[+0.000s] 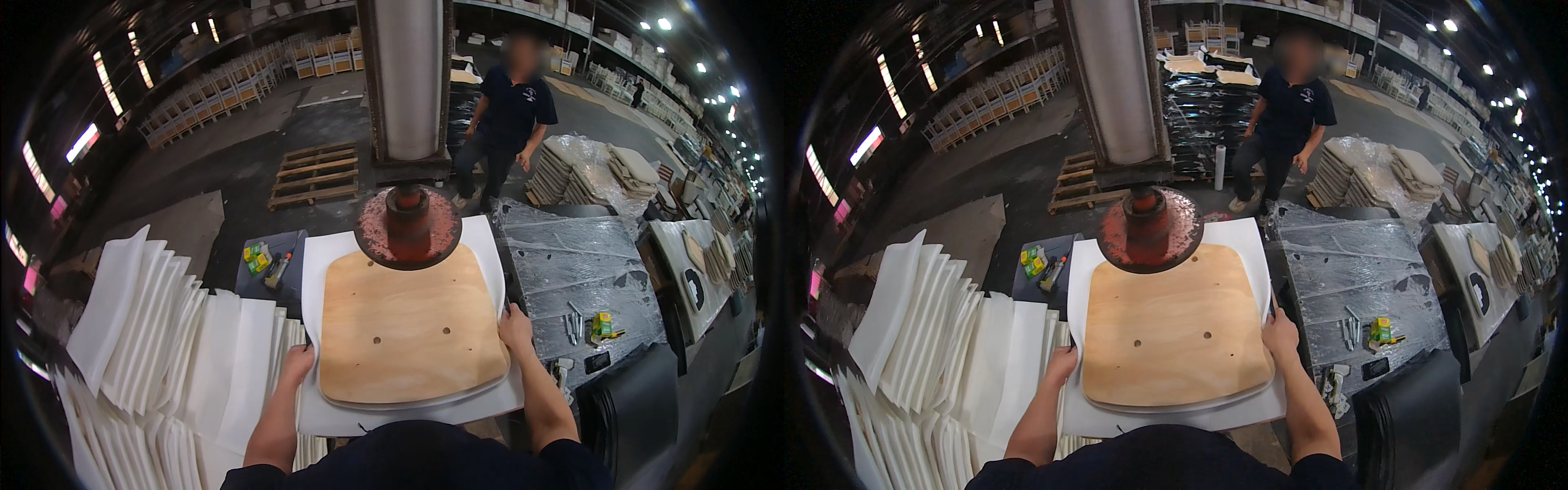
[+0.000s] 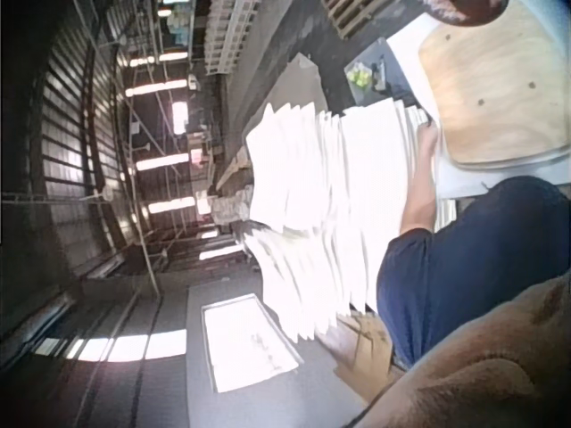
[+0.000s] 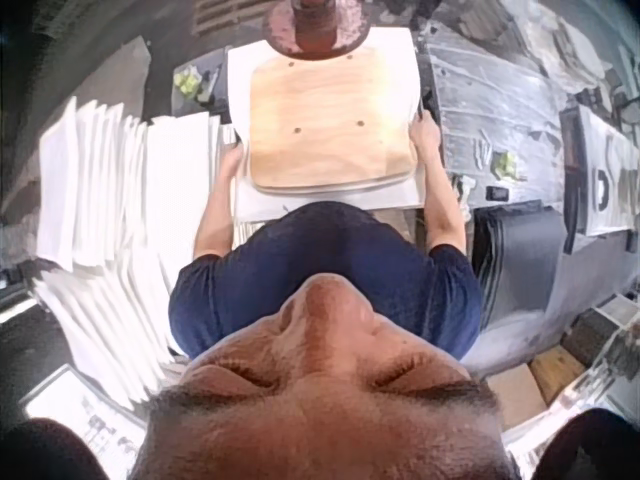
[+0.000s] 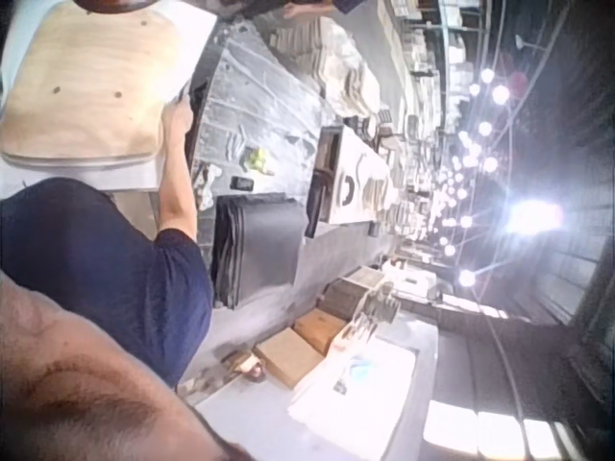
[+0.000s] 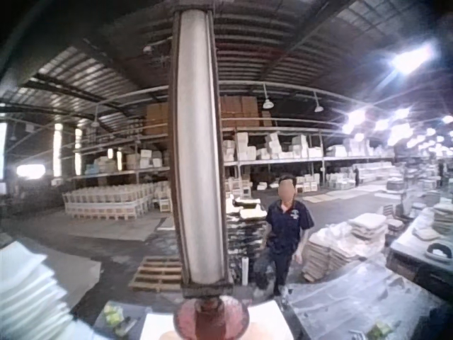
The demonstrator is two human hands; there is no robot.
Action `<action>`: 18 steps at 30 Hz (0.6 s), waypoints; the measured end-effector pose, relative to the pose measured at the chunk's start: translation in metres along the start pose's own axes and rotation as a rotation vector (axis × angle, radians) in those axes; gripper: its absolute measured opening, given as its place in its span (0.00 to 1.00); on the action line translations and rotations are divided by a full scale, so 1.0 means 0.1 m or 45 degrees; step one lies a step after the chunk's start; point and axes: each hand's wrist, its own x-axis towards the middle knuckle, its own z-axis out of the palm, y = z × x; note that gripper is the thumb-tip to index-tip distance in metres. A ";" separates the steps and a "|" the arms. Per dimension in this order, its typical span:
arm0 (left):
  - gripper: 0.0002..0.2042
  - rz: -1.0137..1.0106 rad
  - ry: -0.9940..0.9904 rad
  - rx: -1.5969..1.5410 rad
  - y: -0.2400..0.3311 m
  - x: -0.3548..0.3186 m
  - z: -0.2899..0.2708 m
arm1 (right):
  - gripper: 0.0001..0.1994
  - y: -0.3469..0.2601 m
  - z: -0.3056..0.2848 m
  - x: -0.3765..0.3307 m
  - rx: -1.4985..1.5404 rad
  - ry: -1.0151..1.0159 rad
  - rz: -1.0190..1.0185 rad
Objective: The person assembles a cushion by layering foam, fabric, and a wooden board on a press. They use a pneumatic nail gun to secure the fabric around the edges while a coworker applies adhesive. The finished cushion is then placed on a nearby table.
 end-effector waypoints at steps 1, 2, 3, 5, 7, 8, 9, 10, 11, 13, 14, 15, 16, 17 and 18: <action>0.26 0.065 0.167 0.144 0.02 -0.02 0.10 | 0.16 -0.02 -0.03 -0.03 -0.020 0.027 0.020; 0.26 0.034 0.206 0.188 0.04 -0.02 0.17 | 0.16 -0.05 -0.03 -0.05 -0.038 0.047 0.038; 0.25 0.004 0.229 0.228 0.10 -0.04 0.24 | 0.16 -0.04 -0.04 -0.07 -0.064 0.080 0.031; 0.23 0.027 0.364 0.343 0.14 -0.08 0.35 | 0.15 -0.02 -0.02 -0.10 -0.099 0.136 0.008; 0.22 0.084 0.452 0.401 0.18 -0.10 0.42 | 0.14 0.00 0.01 -0.12 -0.116 0.176 -0.010; 0.21 0.111 0.495 0.430 0.20 -0.10 0.44 | 0.13 0.01 0.02 -0.13 -0.126 0.196 -0.018; 0.20 0.132 0.541 0.459 0.19 -0.11 0.46 | 0.13 0.00 0.05 -0.14 -0.126 0.209 -0.024; 0.20 0.153 0.587 0.488 0.20 -0.11 0.47 | 0.13 -0.02 0.07 -0.16 -0.127 0.223 -0.030; 0.19 0.176 0.632 0.518 0.19 -0.11 0.48 | 0.12 -0.03 0.09 -0.17 -0.128 0.238 -0.034; 0.17 0.190 0.637 0.540 0.19 -0.11 0.50 | 0.12 -0.06 0.10 -0.19 -0.133 0.225 -0.021; 0.17 0.198 0.639 0.552 0.18 -0.12 0.50 | 0.12 -0.06 0.10 -0.21 -0.136 0.218 -0.014; 0.17 0.197 0.637 0.554 0.19 -0.12 0.51 | 0.12 -0.06 0.10 -0.20 -0.158 0.214 -0.014; 0.17 0.195 0.636 0.556 0.19 -0.11 0.51 | 0.12 -0.06 0.09 -0.20 -0.180 0.210 -0.013; 0.17 0.194 0.635 0.559 0.20 -0.10 0.52 | 0.13 -0.05 0.08 -0.20 -0.202 0.205 -0.012; 0.17 0.200 0.638 0.555 0.18 -0.10 0.51 | 0.13 -0.07 0.09 -0.21 -0.197 0.197 -0.010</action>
